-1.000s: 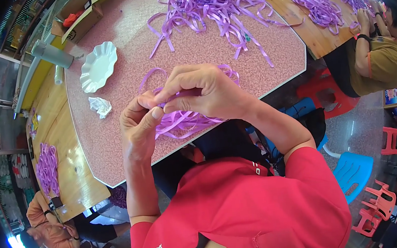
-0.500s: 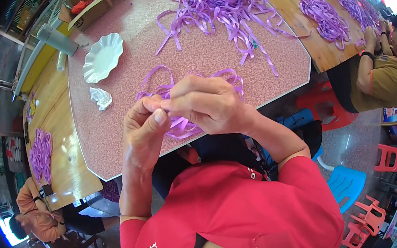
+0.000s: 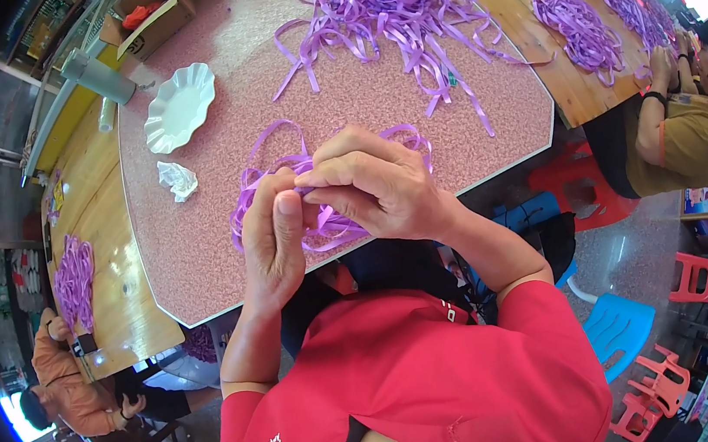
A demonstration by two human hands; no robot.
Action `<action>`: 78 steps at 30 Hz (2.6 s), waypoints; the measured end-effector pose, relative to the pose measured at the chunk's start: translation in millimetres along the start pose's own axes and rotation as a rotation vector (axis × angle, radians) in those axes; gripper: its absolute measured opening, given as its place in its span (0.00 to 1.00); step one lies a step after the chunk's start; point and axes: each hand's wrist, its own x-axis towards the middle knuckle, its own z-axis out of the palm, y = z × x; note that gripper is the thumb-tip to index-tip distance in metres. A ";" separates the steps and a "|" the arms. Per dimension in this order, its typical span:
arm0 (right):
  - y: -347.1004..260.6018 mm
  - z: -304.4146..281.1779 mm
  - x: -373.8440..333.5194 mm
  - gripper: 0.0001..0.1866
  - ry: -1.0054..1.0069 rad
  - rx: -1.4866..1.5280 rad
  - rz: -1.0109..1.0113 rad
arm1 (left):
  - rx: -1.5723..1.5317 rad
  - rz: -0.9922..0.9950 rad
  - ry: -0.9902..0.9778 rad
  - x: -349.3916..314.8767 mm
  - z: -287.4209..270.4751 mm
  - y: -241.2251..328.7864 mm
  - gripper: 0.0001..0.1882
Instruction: Braiding and knotting long purple ribbon strips into organized bundles at a table.
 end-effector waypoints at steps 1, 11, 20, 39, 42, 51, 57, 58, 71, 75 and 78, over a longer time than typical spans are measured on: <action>0.0 -1.3 0.3 0.12 0.010 -0.005 0.005 | 0.035 0.062 0.046 1.1 2.4 -7.3 0.15; 11.1 -11.7 11.0 0.13 -0.091 0.056 -0.251 | -0.073 0.059 0.119 -3.7 10.3 -17.5 0.16; 17.2 8.2 15.8 0.09 -0.010 -0.083 -0.075 | 0.371 0.305 0.098 32.7 -12.2 -25.1 0.11; 65.1 33.4 72.0 0.13 -0.218 0.307 0.184 | 0.480 0.647 0.381 75.2 -60.9 -79.1 0.10; 69.4 32.5 69.6 0.12 -0.259 0.312 0.230 | 0.510 0.679 0.356 72.9 -61.9 -87.4 0.10; 82.4 35.4 56.5 0.10 -0.184 0.169 -0.080 | 0.456 0.655 0.247 70.9 -60.9 -91.1 0.09; 91.3 37.2 51.8 0.09 -0.186 0.134 -0.136 | 0.304 0.506 0.233 68.6 -52.6 -93.6 0.08; 93.0 37.6 51.7 0.09 -0.186 0.135 -0.133 | 0.303 0.503 0.233 69.4 -52.7 -94.5 0.08; 108.5 48.8 44.3 0.14 -0.149 0.206 0.084 | -0.139 -0.053 0.263 60.0 -47.5 -101.3 0.18; 108.1 49.5 44.1 0.15 -0.133 0.261 0.168 | -0.243 -0.105 0.180 57.1 -51.6 -101.8 0.18; 112.5 50.4 42.3 0.14 -0.118 0.210 0.041 | -0.169 0.022 0.180 57.2 -51.8 -111.1 0.17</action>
